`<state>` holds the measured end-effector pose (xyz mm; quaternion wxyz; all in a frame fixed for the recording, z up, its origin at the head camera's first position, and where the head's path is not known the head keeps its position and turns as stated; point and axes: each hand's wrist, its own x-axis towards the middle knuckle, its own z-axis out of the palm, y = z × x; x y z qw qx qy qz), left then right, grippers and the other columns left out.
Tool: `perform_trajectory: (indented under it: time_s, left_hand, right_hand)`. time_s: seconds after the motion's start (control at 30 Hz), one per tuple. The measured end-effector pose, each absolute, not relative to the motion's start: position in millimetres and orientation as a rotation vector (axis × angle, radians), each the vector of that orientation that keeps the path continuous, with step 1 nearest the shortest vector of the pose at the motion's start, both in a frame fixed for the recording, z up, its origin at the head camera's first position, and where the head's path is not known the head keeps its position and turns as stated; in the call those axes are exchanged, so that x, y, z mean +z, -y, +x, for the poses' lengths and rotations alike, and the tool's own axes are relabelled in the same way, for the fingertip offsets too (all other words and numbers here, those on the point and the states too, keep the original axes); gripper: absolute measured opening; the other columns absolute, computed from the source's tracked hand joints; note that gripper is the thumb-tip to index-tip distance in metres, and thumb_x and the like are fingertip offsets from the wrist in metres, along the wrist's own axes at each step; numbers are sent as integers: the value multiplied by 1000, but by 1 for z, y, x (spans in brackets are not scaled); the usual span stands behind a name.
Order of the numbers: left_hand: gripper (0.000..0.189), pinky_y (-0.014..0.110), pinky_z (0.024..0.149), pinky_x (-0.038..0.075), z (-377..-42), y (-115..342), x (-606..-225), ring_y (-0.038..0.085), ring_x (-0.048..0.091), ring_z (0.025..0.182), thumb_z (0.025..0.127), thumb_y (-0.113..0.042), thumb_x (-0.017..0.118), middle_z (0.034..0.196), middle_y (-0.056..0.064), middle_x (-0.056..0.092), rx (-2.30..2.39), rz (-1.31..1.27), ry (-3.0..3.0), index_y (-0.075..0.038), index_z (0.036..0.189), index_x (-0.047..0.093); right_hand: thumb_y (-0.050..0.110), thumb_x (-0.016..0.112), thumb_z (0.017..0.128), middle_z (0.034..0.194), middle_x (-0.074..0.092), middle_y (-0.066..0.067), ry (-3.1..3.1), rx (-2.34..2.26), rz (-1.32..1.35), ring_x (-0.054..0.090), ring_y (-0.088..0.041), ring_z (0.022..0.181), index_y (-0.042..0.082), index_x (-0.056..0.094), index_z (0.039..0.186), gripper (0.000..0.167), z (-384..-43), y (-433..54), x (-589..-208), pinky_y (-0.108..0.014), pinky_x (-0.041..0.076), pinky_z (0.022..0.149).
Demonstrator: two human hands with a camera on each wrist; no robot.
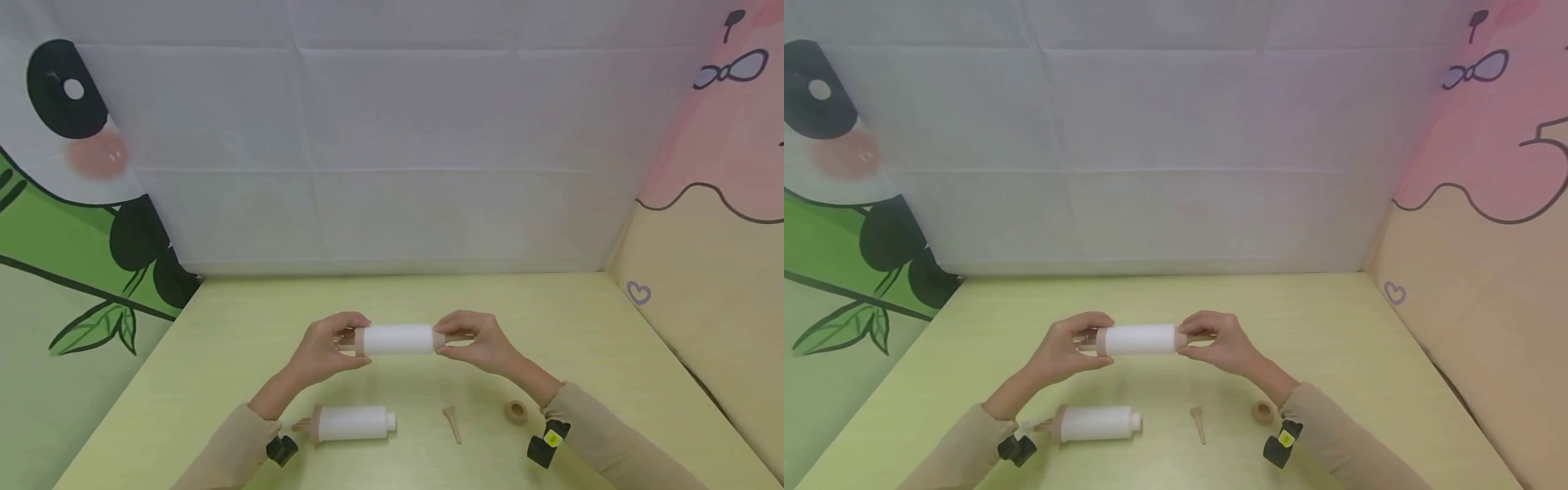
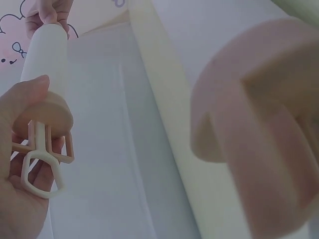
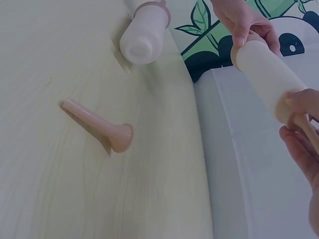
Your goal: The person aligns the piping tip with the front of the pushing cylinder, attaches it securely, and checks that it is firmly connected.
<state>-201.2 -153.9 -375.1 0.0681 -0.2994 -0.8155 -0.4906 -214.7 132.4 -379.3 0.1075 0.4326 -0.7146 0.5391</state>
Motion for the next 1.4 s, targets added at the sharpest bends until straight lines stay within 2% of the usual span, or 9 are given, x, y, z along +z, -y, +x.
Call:
perform_trajectory:
  time_s: [0.2,0.4,0.7,0.9,1.07,1.4]
  left_hand:
    - [46,23,69,53,-207,159,-386,22,64,86,63,3,79,104,13,61,-1484,-918,2433,-4,105,60]
    - [48,23,68,54,-208,162,-383,23,64,85,62,4,79,104,11,60,-1409,-1000,2393,-4,105,59]
    - [49,23,69,53,-211,166,-376,22,64,85,63,1,80,103,11,60,-1407,-976,2437,-4,106,59]
    - [48,24,71,53,-215,172,-377,20,64,86,63,-3,81,102,9,61,-1392,-929,2483,-7,106,60]
    - [48,25,70,54,-219,178,-378,22,63,86,63,-1,80,102,10,60,-1400,-895,2492,-6,106,60]
    - [49,27,72,54,-228,189,-381,29,62,90,65,1,79,105,15,59,-1418,-881,2501,-2,109,58]
  right_hand:
    - [-15,71,66,91,61,-26,2140,1641,1216,63,-8,83,-12,63,88,24,-213,-131,-380,-42,54,65]
    - [-15,70,67,93,60,-24,2129,1643,1218,63,-9,83,-10,62,90,25,-211,-128,-380,-39,54,65]
    - [-14,70,68,94,60,-20,2097,1498,1249,62,-20,85,-7,61,96,31,-211,-125,-375,-43,53,66]
    - [-14,72,66,94,60,-21,2095,1437,1257,61,-29,84,-7,61,96,32,-213,-126,-374,-36,55,66]
    - [-14,73,65,94,60,-22,2099,1360,1215,59,-34,82,-6,60,95,34,-214,-130,-373,-37,54,65]
    - [-11,75,64,95,61,-20,2126,1226,1158,59,-31,89,-3,62,94,34,-213,-135,-371,-44,52,70]
